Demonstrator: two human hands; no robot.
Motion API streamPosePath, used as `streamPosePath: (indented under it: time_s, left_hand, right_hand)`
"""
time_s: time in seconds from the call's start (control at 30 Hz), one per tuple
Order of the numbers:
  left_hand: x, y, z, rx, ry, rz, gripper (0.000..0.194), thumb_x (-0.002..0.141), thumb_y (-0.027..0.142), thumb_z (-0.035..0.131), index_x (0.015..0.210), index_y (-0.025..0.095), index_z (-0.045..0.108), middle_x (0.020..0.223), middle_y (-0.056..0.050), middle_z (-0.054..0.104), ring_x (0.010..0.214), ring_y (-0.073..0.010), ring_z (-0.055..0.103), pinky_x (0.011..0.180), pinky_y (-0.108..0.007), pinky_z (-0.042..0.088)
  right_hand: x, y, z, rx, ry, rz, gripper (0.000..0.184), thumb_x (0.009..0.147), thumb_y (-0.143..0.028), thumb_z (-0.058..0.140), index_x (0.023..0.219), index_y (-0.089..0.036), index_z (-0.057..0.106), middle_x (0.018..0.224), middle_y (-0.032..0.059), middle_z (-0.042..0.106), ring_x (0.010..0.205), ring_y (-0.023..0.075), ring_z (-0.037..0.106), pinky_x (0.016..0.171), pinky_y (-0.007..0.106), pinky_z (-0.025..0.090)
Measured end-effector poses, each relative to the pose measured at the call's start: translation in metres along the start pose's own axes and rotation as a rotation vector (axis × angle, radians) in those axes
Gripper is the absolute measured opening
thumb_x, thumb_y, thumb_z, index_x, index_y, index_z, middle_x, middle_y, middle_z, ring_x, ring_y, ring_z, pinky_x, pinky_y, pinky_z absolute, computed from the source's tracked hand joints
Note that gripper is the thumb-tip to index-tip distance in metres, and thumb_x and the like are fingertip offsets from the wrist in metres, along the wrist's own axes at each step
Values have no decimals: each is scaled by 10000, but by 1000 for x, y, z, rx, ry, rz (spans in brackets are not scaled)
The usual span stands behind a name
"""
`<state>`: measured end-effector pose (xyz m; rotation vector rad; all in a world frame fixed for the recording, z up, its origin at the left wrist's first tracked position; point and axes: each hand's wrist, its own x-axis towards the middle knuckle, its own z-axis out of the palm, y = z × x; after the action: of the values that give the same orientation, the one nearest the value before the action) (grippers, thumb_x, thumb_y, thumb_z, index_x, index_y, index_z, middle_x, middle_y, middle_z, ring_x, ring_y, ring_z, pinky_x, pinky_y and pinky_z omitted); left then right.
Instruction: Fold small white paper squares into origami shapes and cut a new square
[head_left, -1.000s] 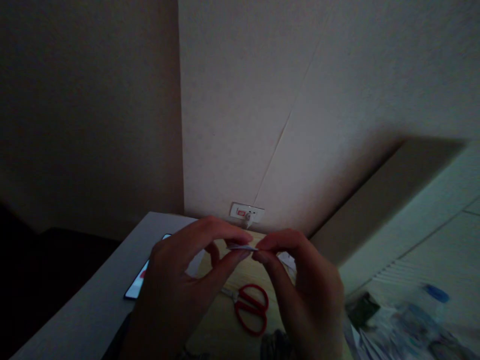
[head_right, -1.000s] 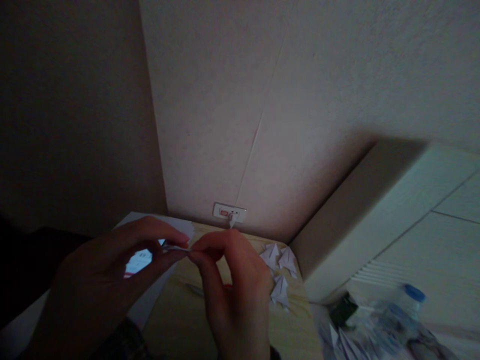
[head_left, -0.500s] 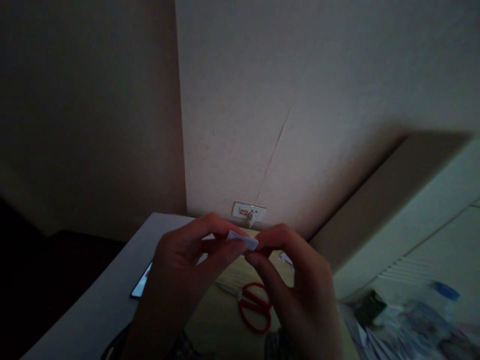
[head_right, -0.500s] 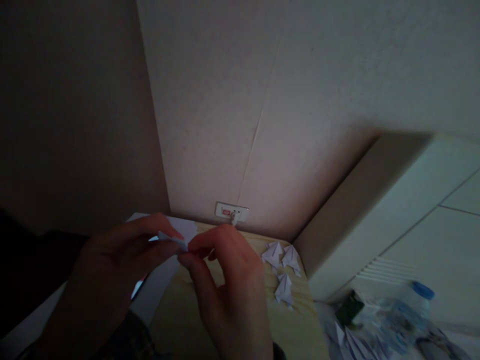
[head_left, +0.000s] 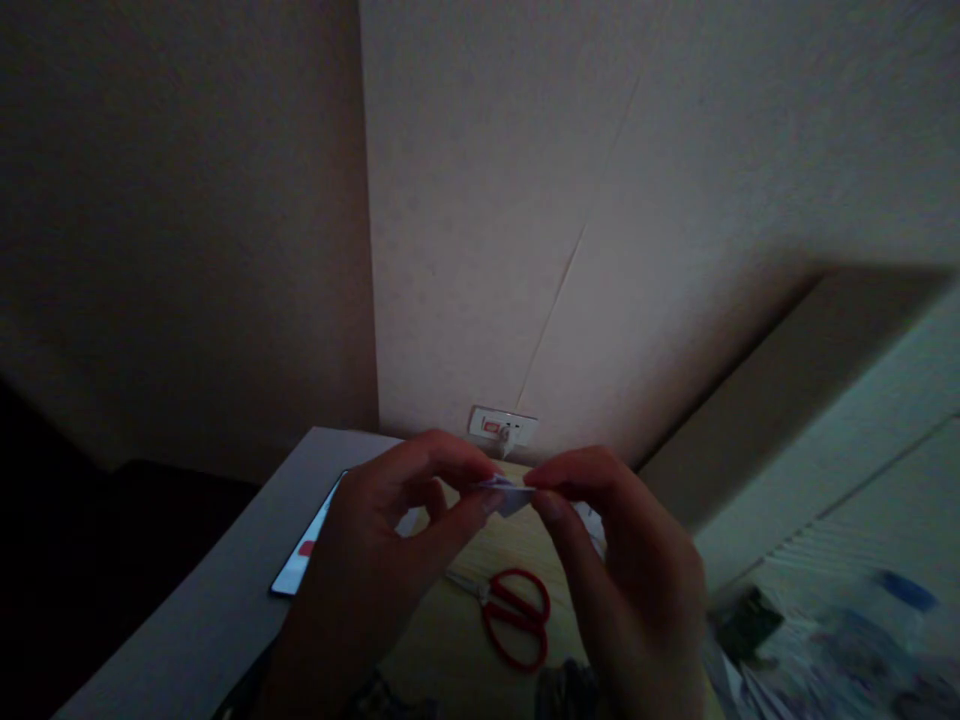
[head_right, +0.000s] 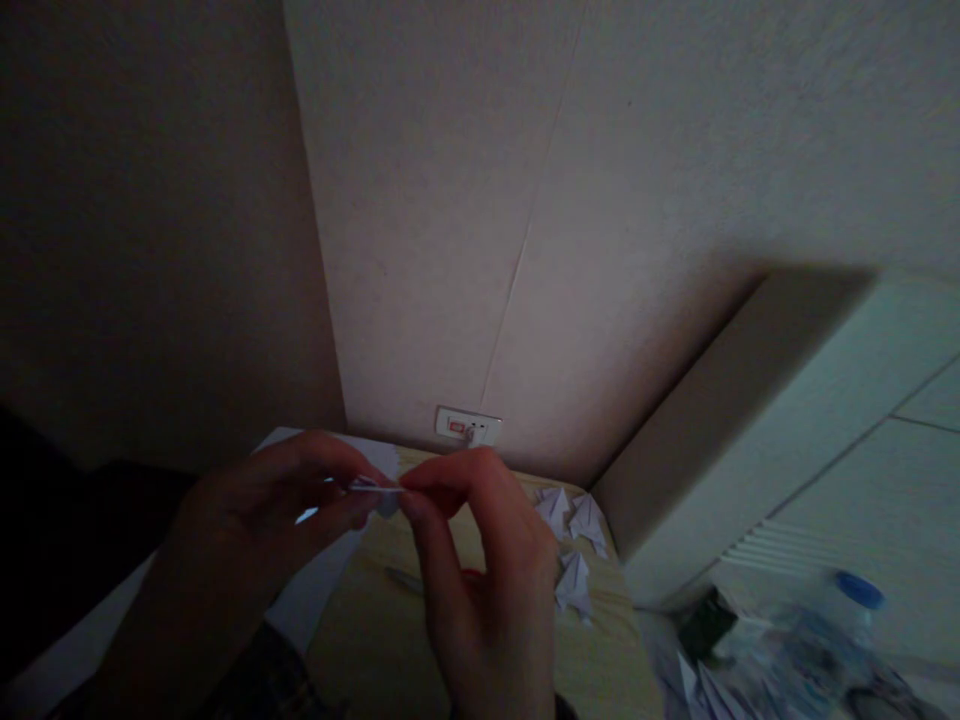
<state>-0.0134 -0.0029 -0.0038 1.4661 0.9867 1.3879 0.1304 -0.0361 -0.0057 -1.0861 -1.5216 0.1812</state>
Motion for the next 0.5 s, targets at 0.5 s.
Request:
streamPosePath:
  time_s: [0.5]
  left_hand:
    - [-3, 7, 5, -143, 30, -4, 138, 757, 157, 698, 782, 289, 730, 579, 110, 716, 530, -75, 649, 543, -148, 481]
  right_hand:
    - [0, 0, 5, 30, 7, -72, 174, 867, -79, 638, 852, -252, 616, 812, -50, 626, 763, 100, 594, 663, 204, 483]
